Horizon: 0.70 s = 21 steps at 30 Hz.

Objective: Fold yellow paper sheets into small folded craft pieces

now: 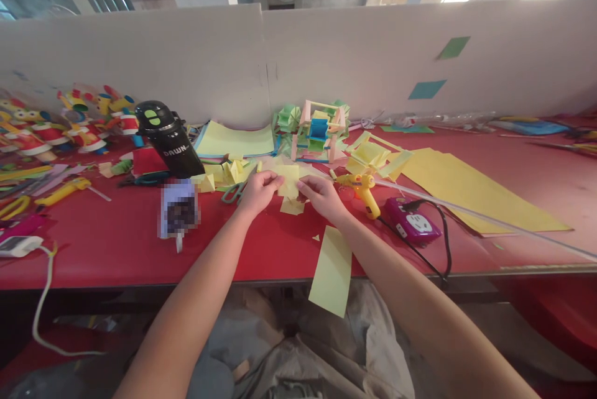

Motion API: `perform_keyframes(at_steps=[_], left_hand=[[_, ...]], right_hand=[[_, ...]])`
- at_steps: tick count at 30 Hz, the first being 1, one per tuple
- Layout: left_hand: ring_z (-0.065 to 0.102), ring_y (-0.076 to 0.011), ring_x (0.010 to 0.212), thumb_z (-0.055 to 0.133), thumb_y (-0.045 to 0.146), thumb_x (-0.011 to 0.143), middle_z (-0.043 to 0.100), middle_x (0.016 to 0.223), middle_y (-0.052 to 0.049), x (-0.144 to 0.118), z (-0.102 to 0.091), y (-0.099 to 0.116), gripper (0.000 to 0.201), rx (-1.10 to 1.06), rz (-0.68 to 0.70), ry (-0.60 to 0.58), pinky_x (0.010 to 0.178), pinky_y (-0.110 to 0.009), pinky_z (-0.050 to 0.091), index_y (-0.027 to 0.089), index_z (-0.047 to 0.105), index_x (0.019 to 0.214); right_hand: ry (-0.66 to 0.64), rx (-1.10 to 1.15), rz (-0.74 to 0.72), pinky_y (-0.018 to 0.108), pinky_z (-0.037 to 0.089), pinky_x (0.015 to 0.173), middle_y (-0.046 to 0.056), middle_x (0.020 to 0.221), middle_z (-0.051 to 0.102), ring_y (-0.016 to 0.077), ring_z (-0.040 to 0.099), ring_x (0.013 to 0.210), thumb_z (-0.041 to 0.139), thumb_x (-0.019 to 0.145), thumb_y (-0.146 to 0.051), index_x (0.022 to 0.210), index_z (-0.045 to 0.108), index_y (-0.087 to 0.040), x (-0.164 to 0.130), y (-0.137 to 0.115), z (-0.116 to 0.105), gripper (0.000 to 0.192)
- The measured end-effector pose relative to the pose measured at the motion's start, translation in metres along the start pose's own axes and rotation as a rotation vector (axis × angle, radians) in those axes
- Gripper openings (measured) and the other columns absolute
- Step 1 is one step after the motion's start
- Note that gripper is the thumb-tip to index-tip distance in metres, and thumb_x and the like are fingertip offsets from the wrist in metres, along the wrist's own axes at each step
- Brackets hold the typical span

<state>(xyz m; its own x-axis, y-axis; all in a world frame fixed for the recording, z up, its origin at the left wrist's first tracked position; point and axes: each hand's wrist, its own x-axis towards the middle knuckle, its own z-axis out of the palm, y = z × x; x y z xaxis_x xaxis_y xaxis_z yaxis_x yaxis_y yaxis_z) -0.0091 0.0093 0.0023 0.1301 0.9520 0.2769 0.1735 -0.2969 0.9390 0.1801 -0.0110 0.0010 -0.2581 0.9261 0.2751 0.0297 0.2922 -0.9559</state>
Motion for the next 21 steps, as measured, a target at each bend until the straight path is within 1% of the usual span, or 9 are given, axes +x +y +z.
perform_keyframes(at_steps=[3,6,11,16,18,21], left_hand=[[0.051,-0.0144,0.061,0.068,0.045,0.08,0.06,0.065,0.001,0.0023,0.0003,-0.0047,0.027,-0.01,-0.01,0.018,0.063,-0.028,0.041,0.019,0.065,0.072],[0.055,-0.0149,0.063,0.068,0.041,0.08,0.063,0.067,0.0,0.0031,0.0004,-0.006,0.023,-0.018,-0.008,0.008,0.063,-0.028,0.043,0.018,0.067,0.077],[0.056,-0.015,0.059,0.069,0.036,0.077,0.062,0.063,0.0,0.003,0.0008,-0.0054,0.02,0.012,-0.023,0.006,0.06,-0.028,0.043,0.017,0.063,0.072],[0.056,-0.0154,0.059,0.066,0.04,0.08,0.061,0.063,0.0,0.0042,0.0018,-0.0092,0.024,0.01,-0.01,-0.003,0.06,-0.028,0.043,0.017,0.065,0.075],[0.056,-0.0155,0.06,0.066,0.041,0.08,0.062,0.065,-0.001,0.0046,0.0016,-0.0091,0.024,0.008,-0.007,0.01,0.06,-0.028,0.042,0.017,0.066,0.077],[0.055,-0.0149,0.06,0.066,0.04,0.08,0.062,0.065,0.0,0.0041,0.0009,-0.0047,0.024,0.014,-0.022,0.06,0.061,-0.027,0.042,0.016,0.067,0.077]], right_hand=[[-0.019,-0.007,-0.007,0.029,0.049,0.06,0.001,0.065,0.06,0.0148,0.059,0.06,0.065,0.081,-0.063,0.079,0.062,-0.019,0.0004,0.0015,-0.0007,0.044],[-0.011,-0.029,-0.017,0.028,0.048,0.059,0.0,0.064,0.059,0.0142,0.057,0.059,0.063,0.081,-0.065,0.077,0.059,-0.019,0.0005,0.0025,-0.0007,0.046],[-0.001,-0.073,-0.053,0.029,0.046,0.057,0.0,0.061,0.057,0.0135,0.054,0.056,0.061,0.082,-0.067,0.072,0.055,-0.02,0.0011,0.0047,-0.0005,0.049],[0.023,-0.055,-0.039,0.029,0.046,0.058,0.0,0.06,0.057,0.0142,0.055,0.057,0.063,0.08,-0.067,0.075,0.057,-0.019,0.0023,0.0055,-0.0006,0.048],[0.025,-0.033,-0.025,0.029,0.046,0.058,0.001,0.063,0.059,0.014,0.055,0.058,0.064,0.08,-0.066,0.075,0.058,-0.019,0.0017,0.0039,-0.0001,0.048],[0.041,-0.021,-0.002,0.028,0.045,0.057,0.002,0.065,0.062,0.0134,0.055,0.058,0.065,0.081,-0.064,0.073,0.06,-0.018,-0.0002,0.0009,0.0005,0.046]])
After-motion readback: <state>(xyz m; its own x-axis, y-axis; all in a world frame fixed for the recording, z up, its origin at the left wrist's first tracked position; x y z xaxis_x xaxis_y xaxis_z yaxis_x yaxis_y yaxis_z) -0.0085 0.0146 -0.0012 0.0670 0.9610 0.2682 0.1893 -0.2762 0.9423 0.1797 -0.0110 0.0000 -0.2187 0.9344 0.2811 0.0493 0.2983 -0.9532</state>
